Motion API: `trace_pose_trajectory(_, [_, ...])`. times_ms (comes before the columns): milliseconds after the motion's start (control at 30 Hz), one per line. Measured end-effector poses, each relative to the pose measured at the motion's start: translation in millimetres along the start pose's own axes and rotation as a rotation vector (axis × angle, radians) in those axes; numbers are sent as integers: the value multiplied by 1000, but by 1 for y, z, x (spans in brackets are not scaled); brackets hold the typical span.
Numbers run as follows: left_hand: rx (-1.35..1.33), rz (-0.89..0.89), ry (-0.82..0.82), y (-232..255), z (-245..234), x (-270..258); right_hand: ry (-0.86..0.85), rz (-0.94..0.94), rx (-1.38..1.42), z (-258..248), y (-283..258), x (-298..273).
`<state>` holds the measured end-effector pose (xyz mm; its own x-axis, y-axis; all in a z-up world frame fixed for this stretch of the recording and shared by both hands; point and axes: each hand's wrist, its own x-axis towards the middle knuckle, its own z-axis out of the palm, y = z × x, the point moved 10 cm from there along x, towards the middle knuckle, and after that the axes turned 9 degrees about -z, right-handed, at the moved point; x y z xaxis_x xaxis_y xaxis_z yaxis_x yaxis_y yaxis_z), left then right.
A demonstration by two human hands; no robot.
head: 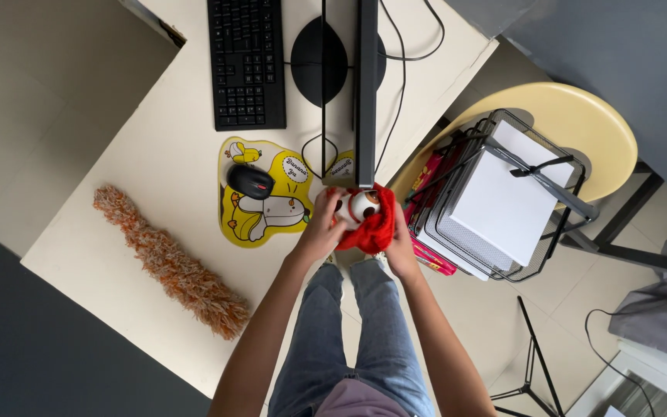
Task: Cleaning a computer monitor and a decorative figurine on a desk using a cloth.
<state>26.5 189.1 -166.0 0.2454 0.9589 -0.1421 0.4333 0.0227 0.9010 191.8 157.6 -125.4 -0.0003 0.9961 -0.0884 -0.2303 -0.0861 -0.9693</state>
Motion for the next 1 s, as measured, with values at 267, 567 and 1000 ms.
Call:
trace_pose_trajectory(267, [-6,-233,10,49,-8,-6,-39,125,136,-30,24,-4])
trace_pose_trajectory(567, [-333,-329,271,-38,1,-50,-67,188,183,-24,80,26])
trace_pose_trajectory(1000, [80,-231,447,1,-71,-63,-580,-279,-1550,41,155,92])
